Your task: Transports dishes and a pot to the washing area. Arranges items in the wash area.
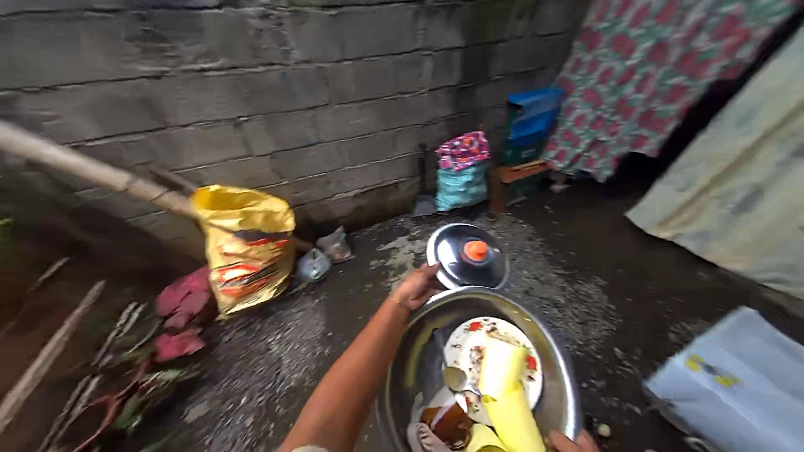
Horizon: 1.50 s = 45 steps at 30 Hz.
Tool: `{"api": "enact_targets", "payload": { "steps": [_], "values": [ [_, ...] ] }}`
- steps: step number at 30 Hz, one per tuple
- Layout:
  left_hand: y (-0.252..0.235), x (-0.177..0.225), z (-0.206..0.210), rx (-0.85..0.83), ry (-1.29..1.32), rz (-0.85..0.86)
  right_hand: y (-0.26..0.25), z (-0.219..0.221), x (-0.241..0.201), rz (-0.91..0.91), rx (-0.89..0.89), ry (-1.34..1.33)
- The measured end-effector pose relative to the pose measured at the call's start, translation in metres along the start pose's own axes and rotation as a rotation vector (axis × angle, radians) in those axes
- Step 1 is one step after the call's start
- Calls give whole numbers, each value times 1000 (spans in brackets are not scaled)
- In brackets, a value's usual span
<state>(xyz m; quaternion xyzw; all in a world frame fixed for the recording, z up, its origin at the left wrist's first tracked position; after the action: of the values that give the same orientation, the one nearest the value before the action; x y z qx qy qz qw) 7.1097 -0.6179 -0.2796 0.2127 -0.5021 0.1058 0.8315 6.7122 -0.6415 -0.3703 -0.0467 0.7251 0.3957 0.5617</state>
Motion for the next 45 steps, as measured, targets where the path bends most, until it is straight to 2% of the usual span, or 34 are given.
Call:
{"api": "enact_targets", "payload": {
  "steps": [3,8,13,17,20,23,30,33,39,45],
  "values": [
    [-108,22,10,45,26,27,-83,-33,-76,25,36,14],
    [-250,57,13,138,91,97,-226,-77,-174,99,-85,42],
    [-400,63,10,133,75,58,-368,-116,-240,146,-159,30],
    [-560,87,40,20,37,46,-489,-156,-284,102,-102,-31],
    [-686,121,93,-112,-23,-3,-555,-194,-330,62,-16,-146],
    [-795,143,171,-226,-94,-44,-608,-240,-365,48,80,-256],
    [-1023,108,327,-459,-182,-200,-715,-356,-398,84,289,-422],
    [-1112,94,395,-428,-194,-205,-777,-432,-425,71,324,-442],
    [-1288,103,540,-302,-134,-163,-895,-627,-530,29,309,-360],
    [-1446,88,657,-296,-17,-157,-1002,-771,-582,40,380,-371]
  ]
}}
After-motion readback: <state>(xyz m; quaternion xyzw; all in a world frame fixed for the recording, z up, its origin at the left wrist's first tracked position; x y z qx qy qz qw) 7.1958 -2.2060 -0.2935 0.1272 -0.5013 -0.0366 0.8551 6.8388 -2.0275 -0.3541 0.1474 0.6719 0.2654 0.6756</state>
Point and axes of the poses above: each hand's wrist, its own y-axis away from the middle knuckle, its own z-axis out of the palm, x = y × z, the point moved 5 cm from there along -y, towards the middle knuckle, and after that the axes turned 9 degrees about -x, right-handed, at the moved point
